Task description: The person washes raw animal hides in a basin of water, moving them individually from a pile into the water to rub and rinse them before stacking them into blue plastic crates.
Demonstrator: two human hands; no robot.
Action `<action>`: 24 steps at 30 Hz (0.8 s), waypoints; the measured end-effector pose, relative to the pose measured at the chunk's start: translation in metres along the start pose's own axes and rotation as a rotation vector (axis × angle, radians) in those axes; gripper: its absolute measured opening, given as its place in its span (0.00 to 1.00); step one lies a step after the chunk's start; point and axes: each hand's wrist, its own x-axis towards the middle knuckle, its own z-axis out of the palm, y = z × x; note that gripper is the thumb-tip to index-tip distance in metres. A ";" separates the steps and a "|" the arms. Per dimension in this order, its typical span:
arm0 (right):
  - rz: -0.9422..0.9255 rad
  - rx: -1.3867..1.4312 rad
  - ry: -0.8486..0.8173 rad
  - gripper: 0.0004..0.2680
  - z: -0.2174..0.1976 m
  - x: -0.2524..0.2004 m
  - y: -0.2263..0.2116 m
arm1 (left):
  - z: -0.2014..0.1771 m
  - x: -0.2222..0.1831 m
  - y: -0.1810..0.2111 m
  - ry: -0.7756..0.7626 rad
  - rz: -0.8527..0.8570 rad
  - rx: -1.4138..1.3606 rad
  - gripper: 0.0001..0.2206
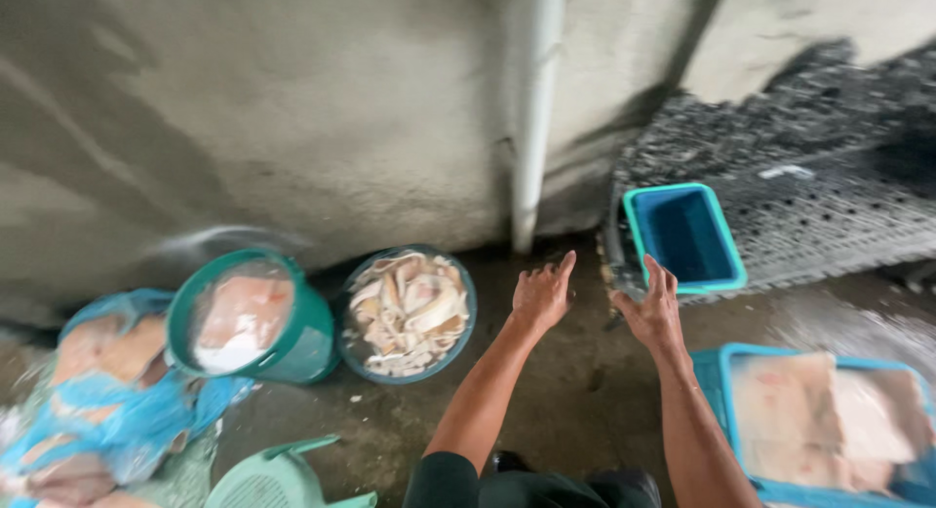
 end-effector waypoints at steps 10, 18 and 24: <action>-0.238 0.170 -0.284 0.32 0.157 0.097 -0.119 | -0.038 -0.027 -0.158 0.195 -0.378 0.019 0.37; -0.568 0.209 -0.519 0.32 0.282 0.138 -0.216 | -0.074 -0.061 -0.261 0.372 -0.642 -0.024 0.37; -0.608 0.255 -0.651 0.32 0.371 0.121 -0.288 | -0.081 -0.103 -0.353 0.391 -0.739 -0.072 0.36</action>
